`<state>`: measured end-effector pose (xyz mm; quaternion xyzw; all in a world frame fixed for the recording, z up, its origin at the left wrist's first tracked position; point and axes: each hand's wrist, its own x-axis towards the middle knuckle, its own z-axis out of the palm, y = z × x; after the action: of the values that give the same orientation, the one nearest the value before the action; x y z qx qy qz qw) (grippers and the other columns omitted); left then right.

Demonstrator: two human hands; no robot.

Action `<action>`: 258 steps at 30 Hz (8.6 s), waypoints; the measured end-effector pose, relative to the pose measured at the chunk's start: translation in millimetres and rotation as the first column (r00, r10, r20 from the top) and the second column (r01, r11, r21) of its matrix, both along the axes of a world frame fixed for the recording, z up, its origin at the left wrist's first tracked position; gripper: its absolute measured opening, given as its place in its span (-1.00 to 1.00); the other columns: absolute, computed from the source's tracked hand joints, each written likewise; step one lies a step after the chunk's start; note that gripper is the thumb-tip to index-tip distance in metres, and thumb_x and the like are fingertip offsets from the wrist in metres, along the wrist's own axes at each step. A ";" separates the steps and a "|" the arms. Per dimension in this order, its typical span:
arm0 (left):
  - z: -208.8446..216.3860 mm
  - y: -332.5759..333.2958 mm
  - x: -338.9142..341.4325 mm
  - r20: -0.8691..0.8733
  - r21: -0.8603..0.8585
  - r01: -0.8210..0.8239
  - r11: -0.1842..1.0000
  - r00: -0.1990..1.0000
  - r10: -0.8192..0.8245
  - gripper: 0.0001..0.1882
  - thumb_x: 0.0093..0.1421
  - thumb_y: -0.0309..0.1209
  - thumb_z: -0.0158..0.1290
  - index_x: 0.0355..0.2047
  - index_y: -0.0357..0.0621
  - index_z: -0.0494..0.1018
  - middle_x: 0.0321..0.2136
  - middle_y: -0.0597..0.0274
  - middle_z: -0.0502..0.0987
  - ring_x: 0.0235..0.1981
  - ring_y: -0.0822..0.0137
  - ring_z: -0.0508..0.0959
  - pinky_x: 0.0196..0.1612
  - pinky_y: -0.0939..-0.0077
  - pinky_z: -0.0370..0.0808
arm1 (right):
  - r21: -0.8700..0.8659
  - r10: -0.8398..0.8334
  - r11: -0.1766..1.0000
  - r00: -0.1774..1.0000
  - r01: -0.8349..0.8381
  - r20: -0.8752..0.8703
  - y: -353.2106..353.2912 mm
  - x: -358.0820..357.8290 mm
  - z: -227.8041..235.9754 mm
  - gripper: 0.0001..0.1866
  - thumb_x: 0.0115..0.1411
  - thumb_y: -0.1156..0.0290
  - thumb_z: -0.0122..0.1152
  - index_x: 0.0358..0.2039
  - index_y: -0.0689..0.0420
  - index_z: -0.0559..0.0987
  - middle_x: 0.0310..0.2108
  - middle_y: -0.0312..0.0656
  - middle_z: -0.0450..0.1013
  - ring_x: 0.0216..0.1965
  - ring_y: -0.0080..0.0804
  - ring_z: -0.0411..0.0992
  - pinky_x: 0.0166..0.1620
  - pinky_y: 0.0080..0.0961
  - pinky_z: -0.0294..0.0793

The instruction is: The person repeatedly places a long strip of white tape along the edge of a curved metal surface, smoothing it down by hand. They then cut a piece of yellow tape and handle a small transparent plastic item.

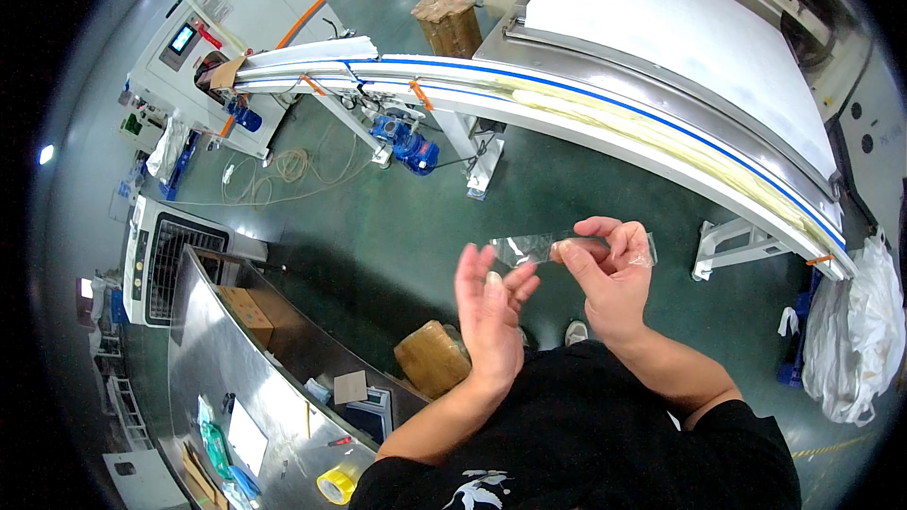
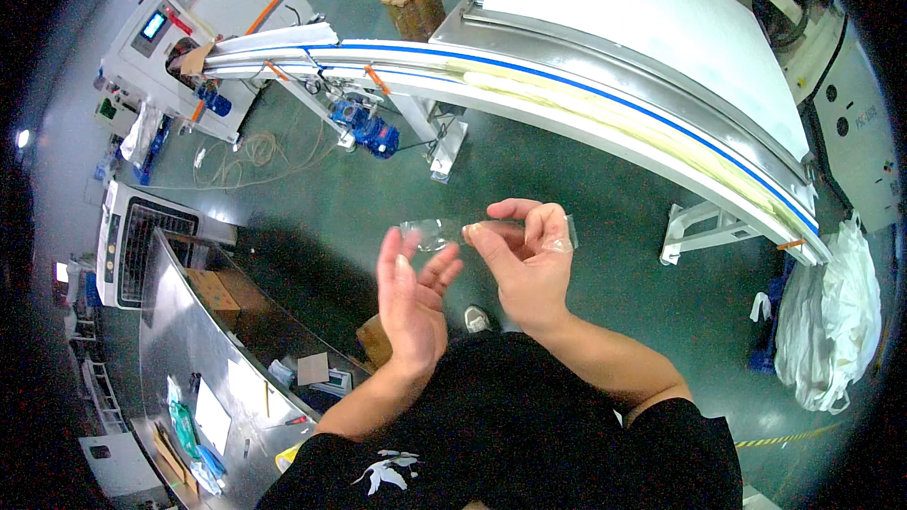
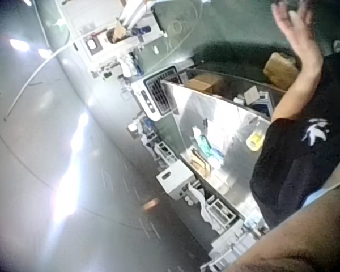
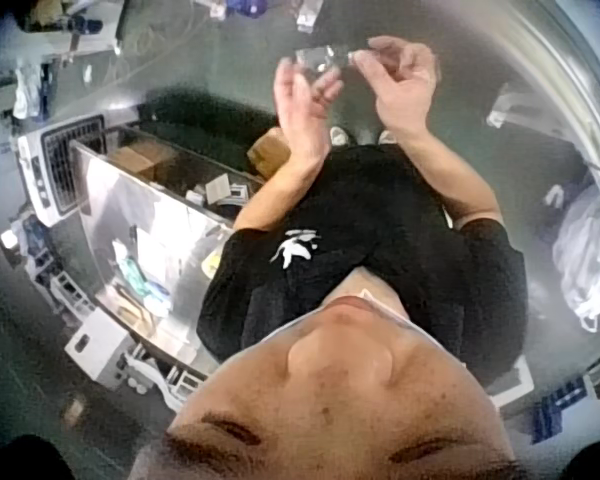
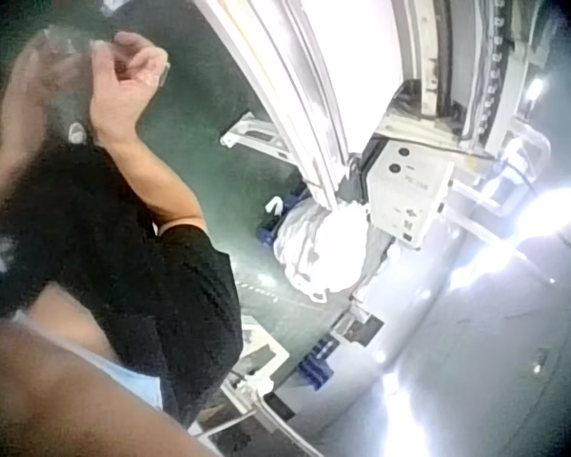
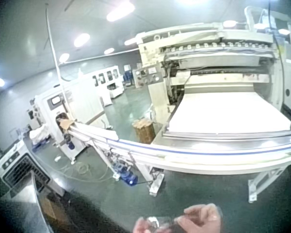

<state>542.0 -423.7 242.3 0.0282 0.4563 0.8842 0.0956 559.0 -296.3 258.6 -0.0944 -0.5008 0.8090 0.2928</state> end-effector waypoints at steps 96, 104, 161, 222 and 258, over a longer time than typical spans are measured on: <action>11.1 -22.1 -38.2 -0.091 -0.240 0.174 0.955 0.975 -0.201 -0.19 -0.04 -0.78 0.15 0.23 -0.18 0.10 0.02 0.03 0.35 -0.39 0.47 0.54 -0.34 0.67 0.52 | -0.181 0.604 0.792 0.703 -0.583 0.375 37.9 0.4 -21.1 -0.27 -0.04 0.70 -0.01 0.23 0.07 0.25 0.04 -0.17 0.29 -0.13 -0.50 0.37 -0.13 -0.58 0.42; 18.6 2.8 -30.8 -0.095 -0.303 0.317 0.899 0.928 -0.360 -0.22 0.01 -0.74 0.16 0.22 -0.19 0.08 0.10 0.00 0.25 -0.29 0.42 0.55 -0.20 0.58 0.52 | -0.137 0.903 0.422 0.402 -0.896 0.153 38.0 -1.4 -10.3 0.10 -0.23 0.71 0.11 0.37 0.05 -0.12 0.18 -0.22 0.18 0.16 -0.48 0.20 0.10 -0.59 0.22; 56.0 -2.8 -59.9 -0.540 -0.809 -0.328 0.488 0.088 -0.837 -0.33 -0.17 -0.55 0.15 0.06 0.05 0.36 0.04 0.17 0.41 -0.13 0.15 0.48 -0.06 0.26 0.37 | -0.586 0.900 0.401 0.421 -0.704 0.110 28.4 4.8 -40.4 -0.65 0.32 0.05 -0.14 0.03 -0.17 0.42 -0.01 -0.49 0.38 -0.02 -0.64 0.32 0.04 -0.42 0.28; 26.2 -19.1 -10.6 -0.089 0.098 0.549 0.830 0.836 -0.542 -0.21 0.16 -0.22 0.13 0.25 -0.29 0.01 -0.24 0.02 0.51 -0.24 0.29 0.53 -0.08 0.41 0.44 | 0.996 0.475 -0.049 0.876 -0.069 0.084 40.0 5.9 13.2 -0.62 0.23 -0.06 0.01 0.06 -0.47 0.49 0.38 0.04 -0.36 0.38 0.11 -0.27 0.34 0.03 -0.39; -15.1 -22.8 4.3 -0.298 -0.346 0.175 0.922 0.911 -0.285 -0.53 0.18 -0.60 0.06 0.03 -0.22 0.11 -0.31 0.16 0.50 -0.28 0.44 0.49 -0.17 0.56 0.43 | 0.965 0.386 -0.072 0.885 -0.253 0.261 18.6 -3.1 -2.8 -0.62 0.10 0.11 0.16 -0.07 -0.09 0.52 0.35 -0.18 -0.03 0.38 -0.03 -0.20 0.33 0.10 -0.30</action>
<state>546.3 -446.5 227.2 0.2200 0.5929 0.7648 0.1228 555.9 -277.7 255.8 0.2954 -0.9094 0.2757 0.0984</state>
